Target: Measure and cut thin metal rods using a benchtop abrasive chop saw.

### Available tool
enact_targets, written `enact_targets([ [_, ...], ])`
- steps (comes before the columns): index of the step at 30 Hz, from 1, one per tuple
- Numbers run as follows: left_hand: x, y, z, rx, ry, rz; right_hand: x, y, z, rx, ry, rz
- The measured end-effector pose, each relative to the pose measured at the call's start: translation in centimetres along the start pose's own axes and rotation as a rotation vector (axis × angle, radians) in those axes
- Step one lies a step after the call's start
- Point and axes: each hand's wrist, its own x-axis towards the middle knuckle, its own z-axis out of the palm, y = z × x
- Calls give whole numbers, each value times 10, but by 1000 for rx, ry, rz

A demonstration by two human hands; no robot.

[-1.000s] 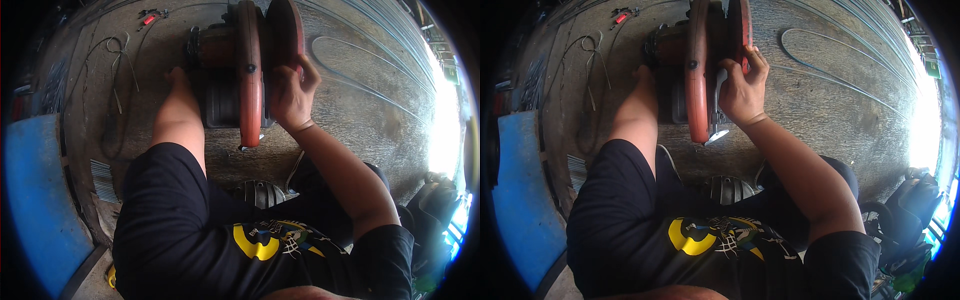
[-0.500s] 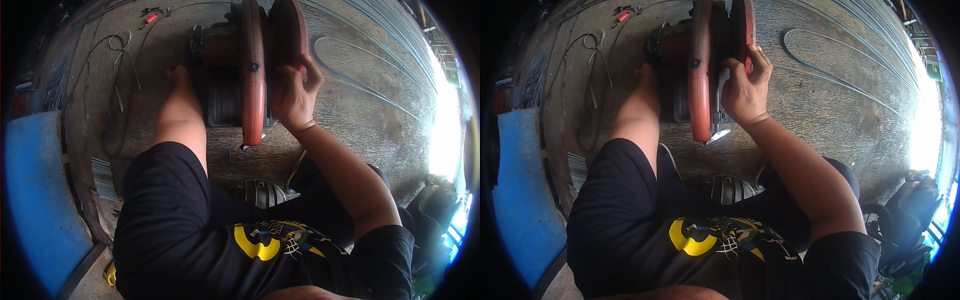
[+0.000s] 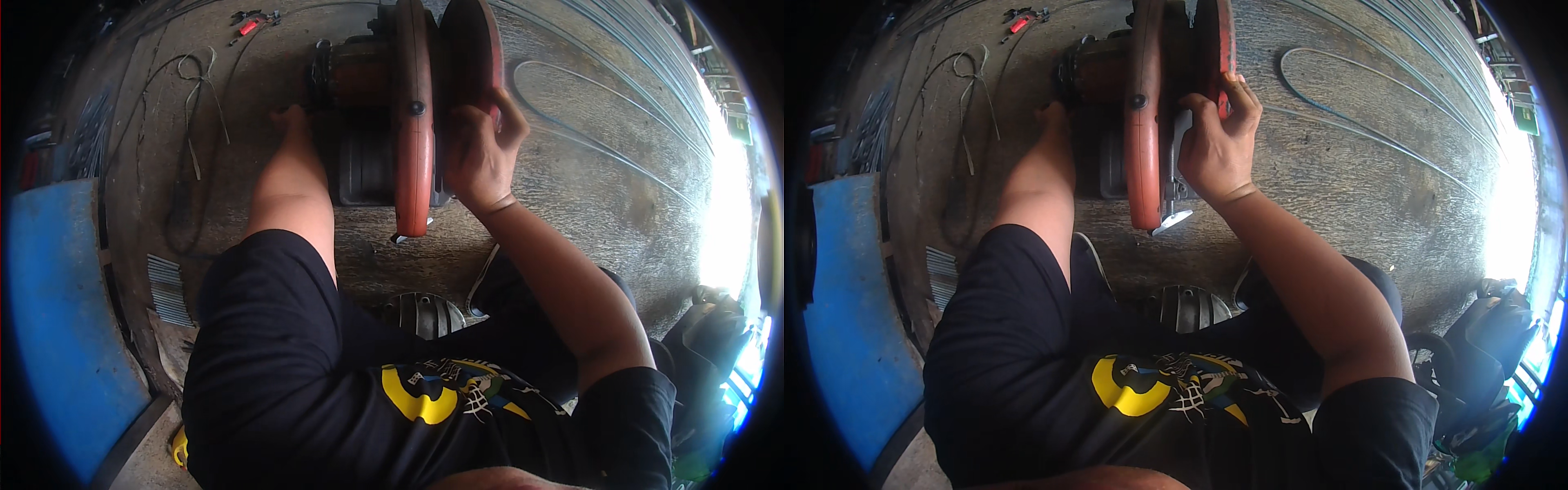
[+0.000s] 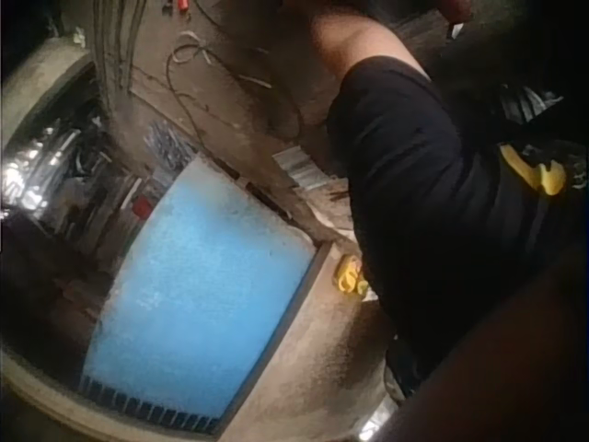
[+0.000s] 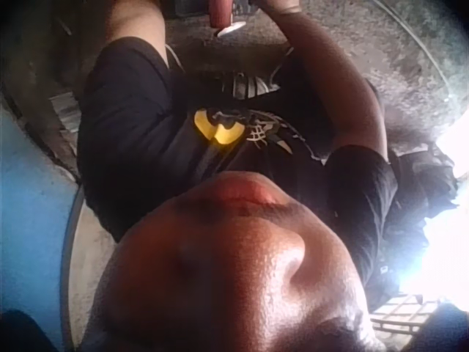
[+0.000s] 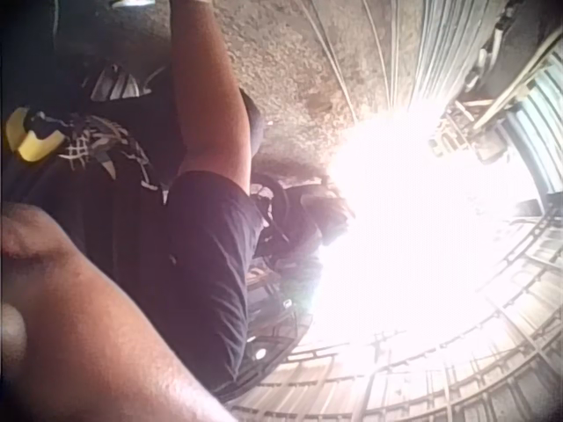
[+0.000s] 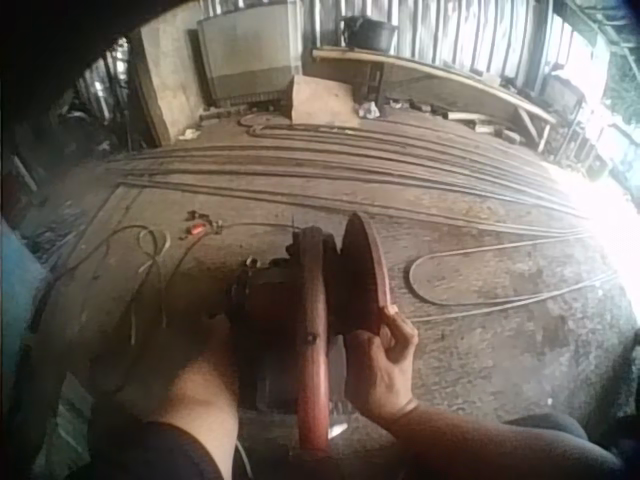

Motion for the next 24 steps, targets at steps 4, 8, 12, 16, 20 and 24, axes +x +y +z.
enact_targets([
  [4, -3, 0, 0, -51, -31, -66, 0, 1, 0, -42, 12, -20],
  [8, 1, -11, -6, -178, -115, -205, -1, 0, 0, 19, -6, 6],
  [12, 4, -21, -8, -289, -202, -343, -1, 0, 0, 5, -17, 6],
  [16, 5, -26, -6, -337, -251, -414, 0, 1, 1, -3, -9, 1],
  [20, 5, -27, -8, -365, -279, -459, 0, 1, 1, 1, 3, -9],
  [24, 9, -33, -8, -388, -304, -500, -1, 1, 0, 5, 4, -11],
])
